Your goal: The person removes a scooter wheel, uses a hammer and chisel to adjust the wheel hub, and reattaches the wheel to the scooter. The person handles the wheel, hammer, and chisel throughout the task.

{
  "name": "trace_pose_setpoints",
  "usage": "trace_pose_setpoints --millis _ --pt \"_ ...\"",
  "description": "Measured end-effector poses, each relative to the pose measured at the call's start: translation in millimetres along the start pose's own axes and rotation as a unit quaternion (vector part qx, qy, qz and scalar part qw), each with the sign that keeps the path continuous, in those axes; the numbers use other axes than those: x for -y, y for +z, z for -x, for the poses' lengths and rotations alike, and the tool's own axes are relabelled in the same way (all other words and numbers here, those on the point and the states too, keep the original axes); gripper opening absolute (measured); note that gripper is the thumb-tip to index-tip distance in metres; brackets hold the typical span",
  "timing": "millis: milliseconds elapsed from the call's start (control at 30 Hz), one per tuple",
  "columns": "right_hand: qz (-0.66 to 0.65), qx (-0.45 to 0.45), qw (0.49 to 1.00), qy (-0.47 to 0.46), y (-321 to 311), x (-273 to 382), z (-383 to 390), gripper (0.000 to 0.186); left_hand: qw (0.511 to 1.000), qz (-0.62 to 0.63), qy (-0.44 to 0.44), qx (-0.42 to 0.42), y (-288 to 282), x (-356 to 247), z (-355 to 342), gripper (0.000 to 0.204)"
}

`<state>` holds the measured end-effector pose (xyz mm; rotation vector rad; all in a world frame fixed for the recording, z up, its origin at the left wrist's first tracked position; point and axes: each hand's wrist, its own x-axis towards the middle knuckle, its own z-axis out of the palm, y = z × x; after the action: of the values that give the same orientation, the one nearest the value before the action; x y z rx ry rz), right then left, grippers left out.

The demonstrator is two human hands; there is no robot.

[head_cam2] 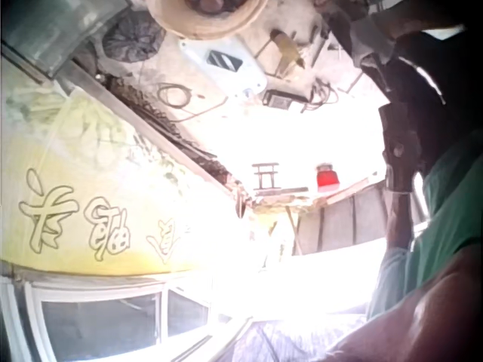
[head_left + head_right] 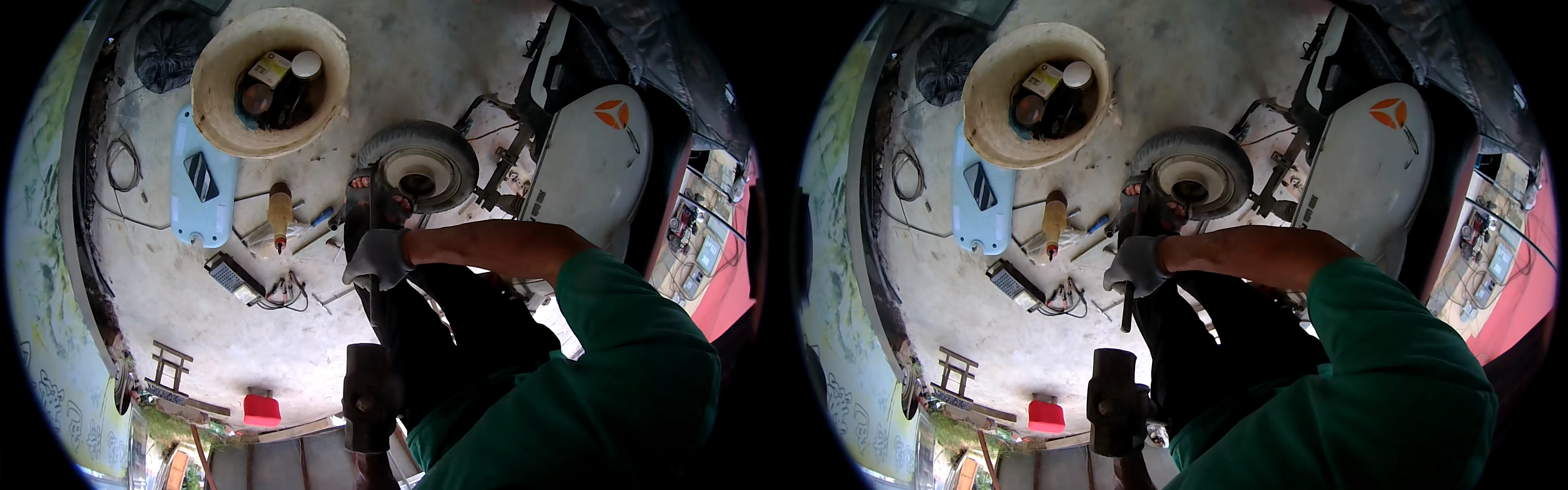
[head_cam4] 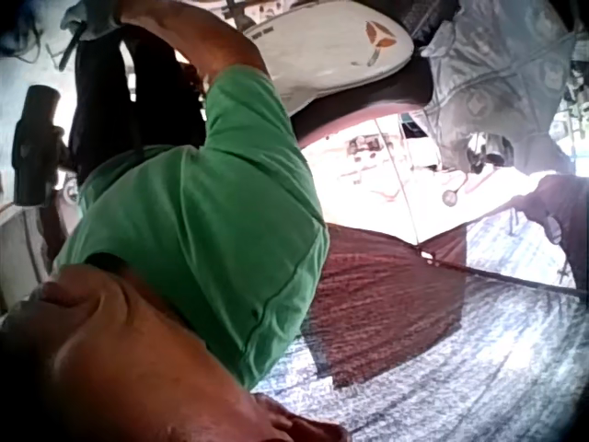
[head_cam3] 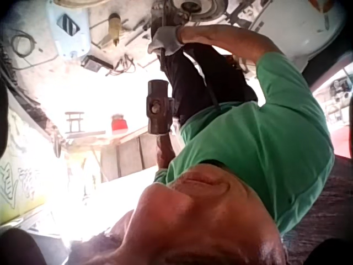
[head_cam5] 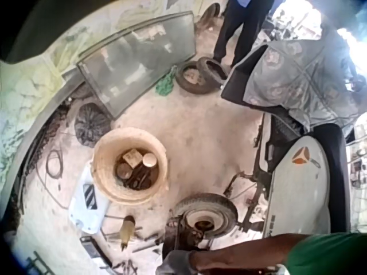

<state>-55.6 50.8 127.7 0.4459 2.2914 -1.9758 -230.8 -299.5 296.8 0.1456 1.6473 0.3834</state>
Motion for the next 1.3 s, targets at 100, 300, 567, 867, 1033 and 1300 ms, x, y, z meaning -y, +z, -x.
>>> trace_pose_setpoints --millis 100,300,567,867,1033,1300 --pt "0.013 0.019 1.0 0.02 -3 -4 -17 0.034 0.987 -0.152 0.043 -0.015 50 -141 -22 0.045" --pt "0.024 0.065 0.996 0.049 -16 -1 -23 0.038 0.997 -0.029 0.007 0.066 29 -110 -18 0.031" --pt "0.032 0.057 0.997 0.039 -16 -2 -29 0.028 0.981 -0.061 0.113 0.144 -39 -278 61 0.029" --pt "0.053 0.058 0.996 0.03 -23 -4 -23 0.03 0.991 0.105 -0.067 0.041 21 -201 -11 0.009" --pt "0.05 0.063 0.997 -0.003 3 2 -19 0.039 0.993 0.101 -0.059 -0.011 8 -199 3 0.017" --pt "0.032 0.085 0.996 0.026 -4 -5 -20 0.019 0.992 0.095 -0.021 0.082 -34 -263 58 0.023"
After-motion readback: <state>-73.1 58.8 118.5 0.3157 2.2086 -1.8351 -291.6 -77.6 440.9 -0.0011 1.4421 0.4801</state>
